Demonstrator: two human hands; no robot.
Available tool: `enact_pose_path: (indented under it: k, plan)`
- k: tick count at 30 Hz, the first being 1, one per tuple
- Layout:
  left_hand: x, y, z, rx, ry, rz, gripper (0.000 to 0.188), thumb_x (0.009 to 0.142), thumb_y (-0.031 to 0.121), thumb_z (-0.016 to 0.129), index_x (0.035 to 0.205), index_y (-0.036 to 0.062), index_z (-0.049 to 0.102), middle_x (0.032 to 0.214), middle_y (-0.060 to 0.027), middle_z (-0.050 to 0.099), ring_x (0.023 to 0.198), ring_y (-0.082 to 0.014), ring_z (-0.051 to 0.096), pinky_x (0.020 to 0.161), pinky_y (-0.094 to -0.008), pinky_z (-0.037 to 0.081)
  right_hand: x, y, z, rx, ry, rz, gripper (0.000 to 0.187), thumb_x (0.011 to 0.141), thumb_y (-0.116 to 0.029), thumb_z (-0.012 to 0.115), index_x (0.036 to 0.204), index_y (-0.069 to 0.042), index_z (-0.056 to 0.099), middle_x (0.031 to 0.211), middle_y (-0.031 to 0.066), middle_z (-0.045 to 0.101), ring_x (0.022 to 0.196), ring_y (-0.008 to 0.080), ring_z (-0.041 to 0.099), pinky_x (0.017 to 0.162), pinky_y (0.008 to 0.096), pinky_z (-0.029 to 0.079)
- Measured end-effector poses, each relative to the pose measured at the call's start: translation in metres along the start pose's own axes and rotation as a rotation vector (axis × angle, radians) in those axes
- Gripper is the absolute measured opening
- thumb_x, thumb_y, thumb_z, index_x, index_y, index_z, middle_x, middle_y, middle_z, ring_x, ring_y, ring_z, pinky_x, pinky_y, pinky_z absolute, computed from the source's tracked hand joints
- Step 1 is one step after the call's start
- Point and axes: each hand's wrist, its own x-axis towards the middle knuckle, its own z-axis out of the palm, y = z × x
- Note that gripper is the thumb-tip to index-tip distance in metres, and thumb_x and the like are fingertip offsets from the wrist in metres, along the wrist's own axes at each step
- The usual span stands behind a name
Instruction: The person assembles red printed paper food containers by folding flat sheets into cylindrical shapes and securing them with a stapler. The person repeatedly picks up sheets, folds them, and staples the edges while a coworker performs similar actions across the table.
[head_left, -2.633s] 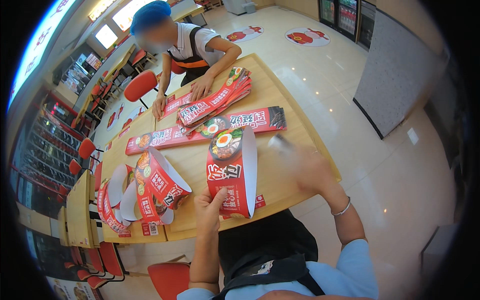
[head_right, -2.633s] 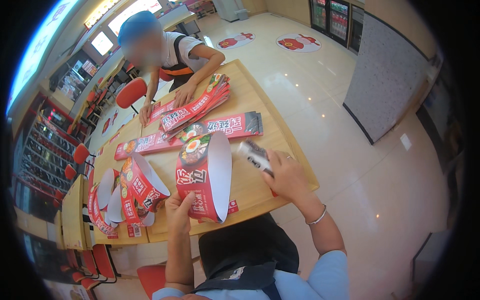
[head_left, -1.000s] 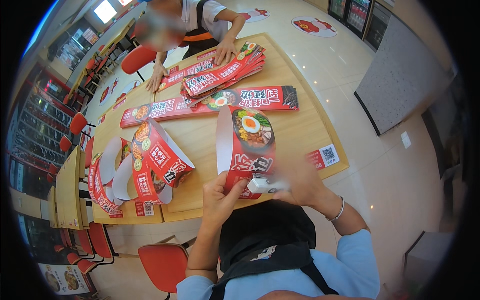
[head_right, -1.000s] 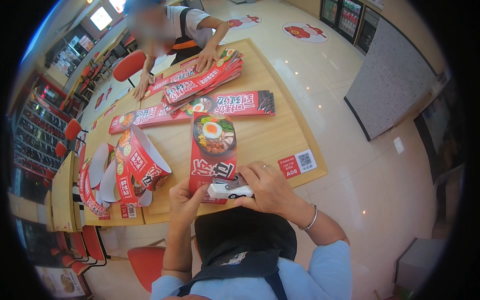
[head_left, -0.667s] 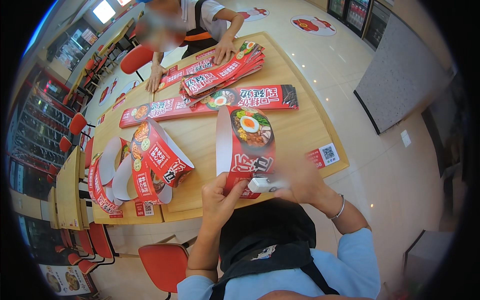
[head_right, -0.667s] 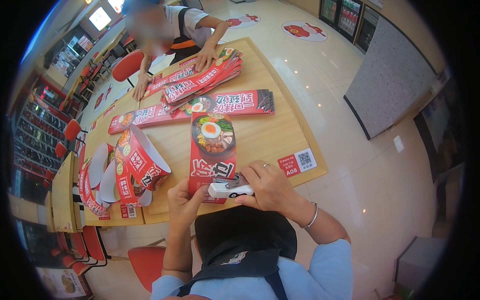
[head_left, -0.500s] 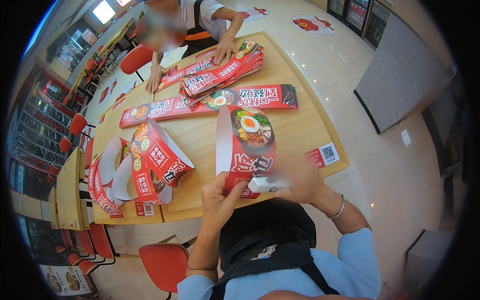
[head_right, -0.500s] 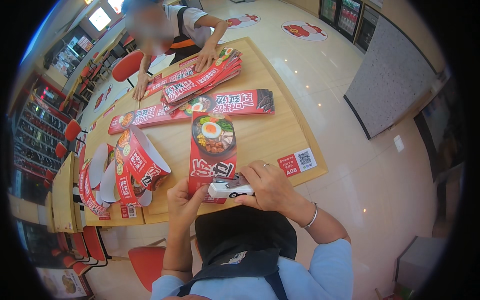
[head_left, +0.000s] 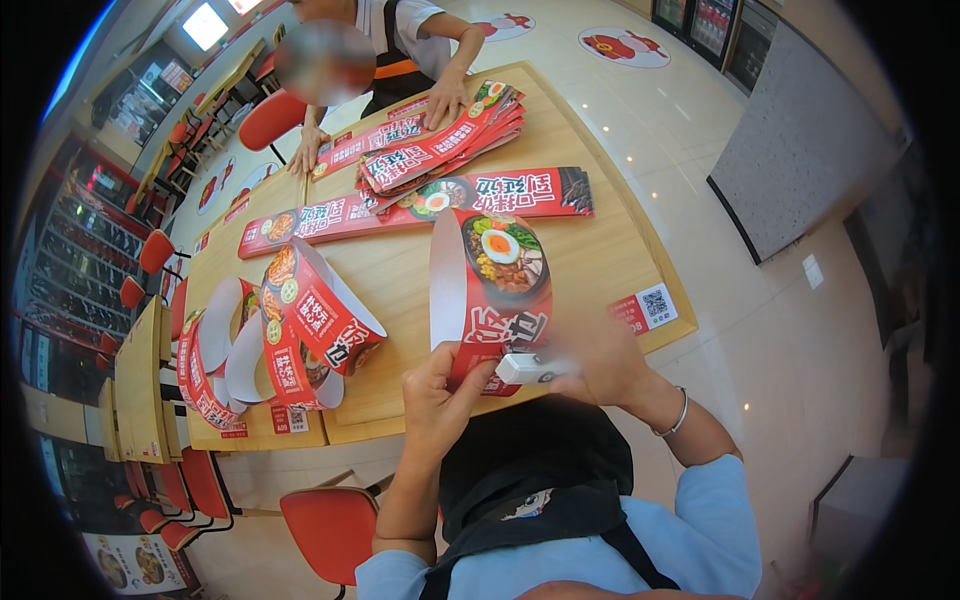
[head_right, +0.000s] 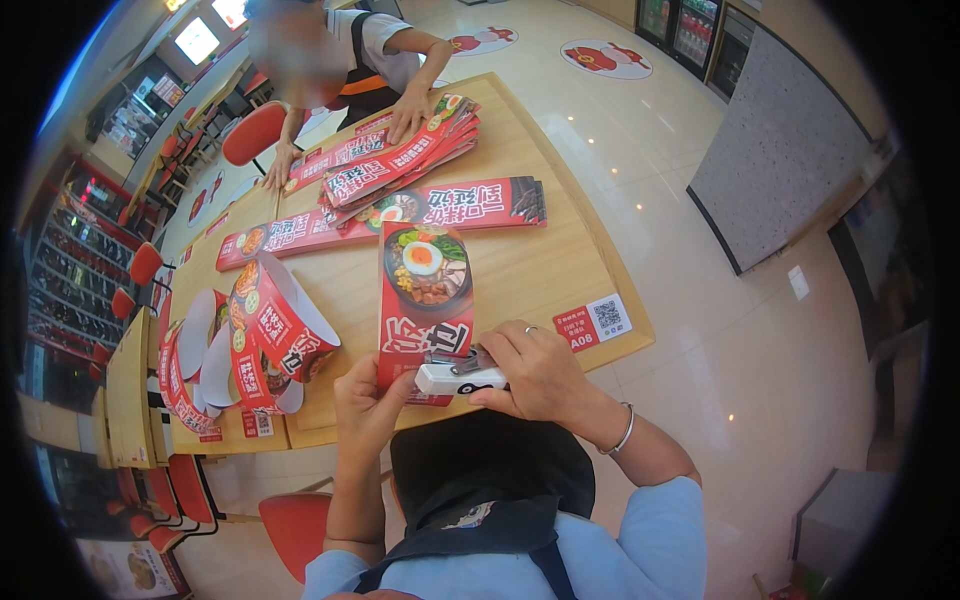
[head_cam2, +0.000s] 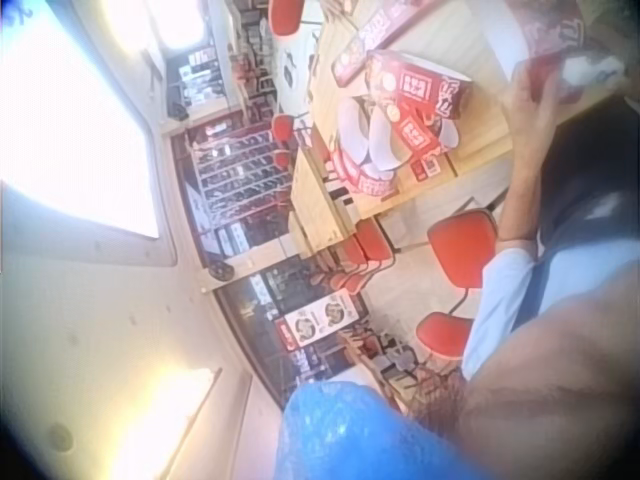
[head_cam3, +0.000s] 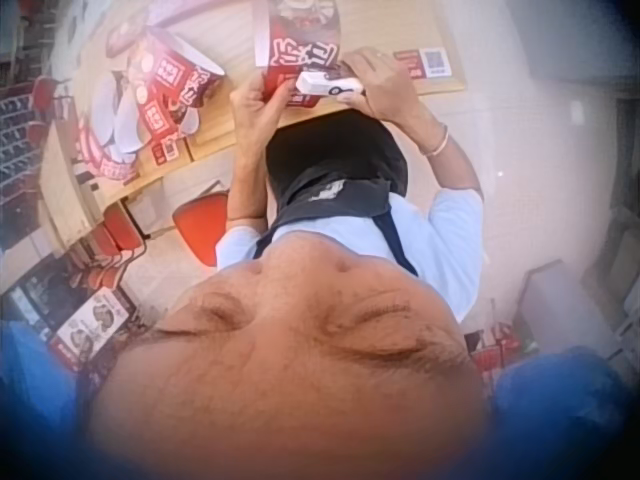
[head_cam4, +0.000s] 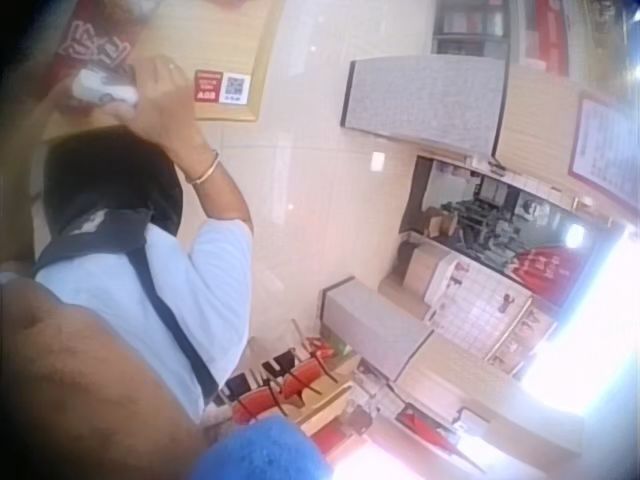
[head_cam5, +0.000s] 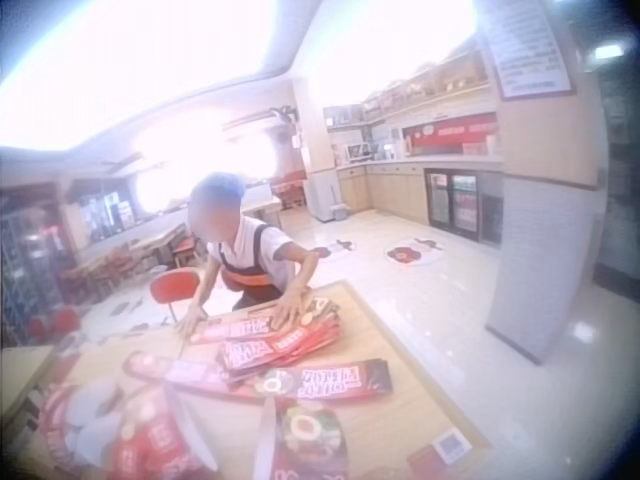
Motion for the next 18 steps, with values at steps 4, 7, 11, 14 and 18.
enact_pose_path:
  k: [4,7,11,14,18]
  plan:
    - [0.000,-0.002,0.001,-0.005,-0.005,0.002,0.015,0.082,0.006,0.072,0.093,-0.0011,0.065,0.076,-0.0069,0.068,0.066,-0.0081,0.061,0.061,-0.0243,0.048,0.001,0.000,0.000,0.009,0.009,-0.003,0.057,0.080,-0.058,0.061,0.098,-0.004,0.057,0.086,0.0099,0.057,0.071,0.0279,0.059,0.062,0.0363,0.047]
    - [0.000,0.000,0.002,0.011,-0.005,0.013,0.014,0.083,0.005,0.071,0.094,-0.0009,0.065,0.077,-0.0071,0.069,0.067,-0.0082,0.061,0.061,-0.0243,0.048,-0.001,0.005,0.004,-0.011,0.003,-0.012,0.056,0.079,-0.058,0.061,0.096,-0.004,0.058,0.083,0.0097,0.057,0.070,0.0281,0.059,0.061,0.0361,0.046]
    - [-0.001,-0.004,0.004,-0.019,-0.017,-0.003,0.018,0.083,0.003,0.070,0.098,-0.0019,0.063,0.082,-0.0075,0.070,0.073,-0.0072,0.062,0.066,-0.0236,0.049,-0.004,0.019,0.015,0.050,-0.009,-0.017,0.055,0.078,-0.057,0.063,0.092,-0.004,0.059,0.078,0.0099,0.057,0.068,0.0286,0.060,0.058,0.0358,0.047]
    - [-0.002,-0.004,0.009,-0.072,-0.008,-0.022,0.022,0.083,0.002,0.070,0.102,-0.0028,0.060,0.087,-0.0075,0.070,0.079,-0.0065,0.063,0.070,-0.0231,0.050,-0.003,0.026,0.019,0.088,-0.014,-0.003,0.054,0.079,-0.057,0.063,0.091,-0.004,0.059,0.076,0.0107,0.057,0.067,0.0292,0.060,0.058,0.0362,0.048]
    - [-0.003,-0.009,0.009,-0.048,-0.060,-0.036,0.027,0.084,-0.004,0.065,0.110,-0.0056,0.056,0.100,-0.0093,0.068,0.089,-0.0097,0.063,0.077,-0.0239,0.051,-0.004,0.034,0.022,0.072,-0.079,0.001,0.053,0.078,-0.055,0.066,0.090,-0.003,0.059,0.076,0.0117,0.058,0.068,0.0298,0.060,0.060,0.0368,0.049]
